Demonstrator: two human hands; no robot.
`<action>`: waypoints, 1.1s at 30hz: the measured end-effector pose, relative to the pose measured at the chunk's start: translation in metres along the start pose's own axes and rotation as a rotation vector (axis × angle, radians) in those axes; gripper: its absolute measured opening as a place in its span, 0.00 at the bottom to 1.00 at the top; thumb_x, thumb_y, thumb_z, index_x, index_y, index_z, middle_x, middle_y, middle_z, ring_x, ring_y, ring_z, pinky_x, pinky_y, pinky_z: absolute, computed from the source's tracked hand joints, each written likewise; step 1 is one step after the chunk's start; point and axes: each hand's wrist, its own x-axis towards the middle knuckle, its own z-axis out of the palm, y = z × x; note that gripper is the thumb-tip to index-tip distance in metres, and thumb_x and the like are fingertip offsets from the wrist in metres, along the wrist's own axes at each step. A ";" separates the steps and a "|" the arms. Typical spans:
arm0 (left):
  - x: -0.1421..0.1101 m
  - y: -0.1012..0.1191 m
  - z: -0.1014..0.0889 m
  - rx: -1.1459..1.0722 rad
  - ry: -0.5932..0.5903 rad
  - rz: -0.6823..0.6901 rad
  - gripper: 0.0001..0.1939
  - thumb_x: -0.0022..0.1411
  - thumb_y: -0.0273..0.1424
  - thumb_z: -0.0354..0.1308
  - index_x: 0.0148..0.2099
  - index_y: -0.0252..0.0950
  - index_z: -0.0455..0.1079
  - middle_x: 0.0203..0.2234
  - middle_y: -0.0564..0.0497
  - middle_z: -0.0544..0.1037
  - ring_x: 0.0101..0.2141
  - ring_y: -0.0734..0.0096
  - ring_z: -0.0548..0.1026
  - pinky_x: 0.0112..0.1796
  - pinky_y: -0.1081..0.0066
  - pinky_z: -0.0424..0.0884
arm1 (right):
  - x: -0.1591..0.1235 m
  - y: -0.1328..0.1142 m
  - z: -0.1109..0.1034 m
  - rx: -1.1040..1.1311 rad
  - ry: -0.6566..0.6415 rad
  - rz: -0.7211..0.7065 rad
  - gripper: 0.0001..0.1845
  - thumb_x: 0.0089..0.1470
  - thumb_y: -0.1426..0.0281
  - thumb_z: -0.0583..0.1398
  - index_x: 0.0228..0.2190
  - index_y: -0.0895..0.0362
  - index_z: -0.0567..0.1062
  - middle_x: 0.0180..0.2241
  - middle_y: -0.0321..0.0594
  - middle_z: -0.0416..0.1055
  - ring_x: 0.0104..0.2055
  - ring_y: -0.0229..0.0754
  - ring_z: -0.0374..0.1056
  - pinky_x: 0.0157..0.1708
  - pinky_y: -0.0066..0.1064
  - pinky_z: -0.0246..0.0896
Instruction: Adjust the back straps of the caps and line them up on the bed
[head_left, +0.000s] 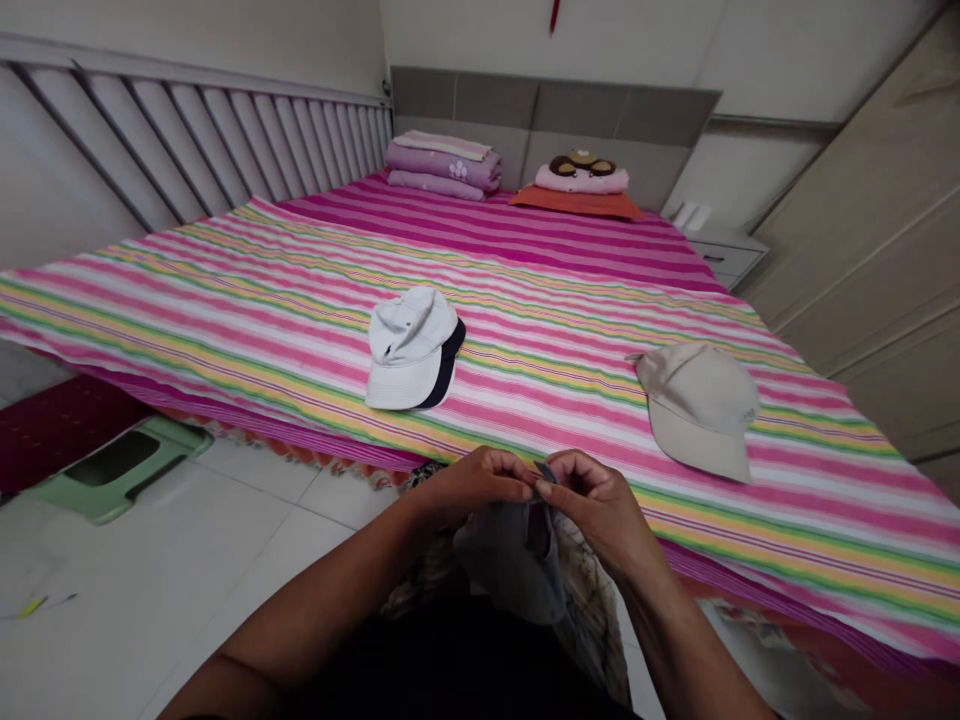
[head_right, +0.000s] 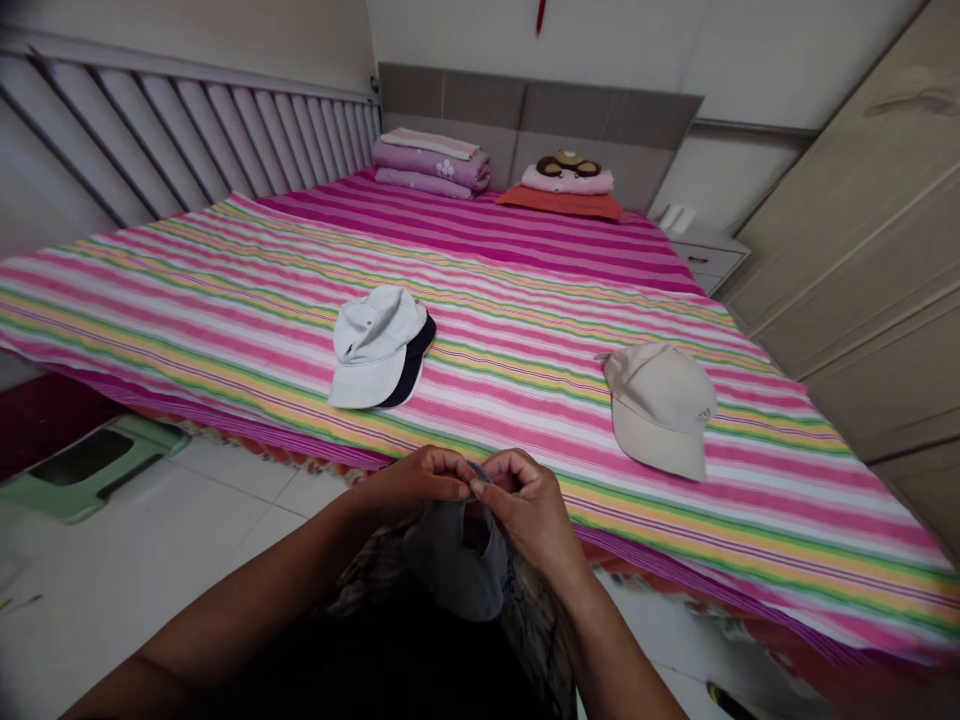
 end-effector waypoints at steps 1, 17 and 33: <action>0.000 -0.001 0.000 -0.019 0.003 -0.001 0.08 0.44 0.29 0.63 0.30 0.31 0.71 0.23 0.53 0.73 0.25 0.78 0.67 0.29 0.76 0.59 | 0.000 0.000 0.000 0.025 0.000 0.016 0.12 0.36 0.67 0.67 0.20 0.57 0.68 0.18 0.29 0.59 0.22 0.33 0.53 0.22 0.25 0.48; 0.000 -0.001 0.003 -0.246 -0.038 -0.055 0.07 0.42 0.26 0.63 0.27 0.30 0.70 0.20 0.50 0.75 0.22 0.75 0.71 0.26 0.75 0.64 | -0.001 -0.006 0.000 0.343 -0.142 0.115 0.12 0.38 0.68 0.66 0.25 0.57 0.70 0.24 0.34 0.73 0.19 0.32 0.66 0.20 0.23 0.59; 0.002 -0.002 0.015 -0.130 -0.145 -0.034 0.10 0.44 0.27 0.62 0.32 0.29 0.75 0.28 0.48 0.75 0.26 0.78 0.68 0.33 0.75 0.62 | 0.002 0.000 -0.008 0.334 -0.095 0.149 0.11 0.39 0.63 0.66 0.21 0.59 0.75 0.15 0.33 0.67 0.14 0.28 0.56 0.15 0.21 0.48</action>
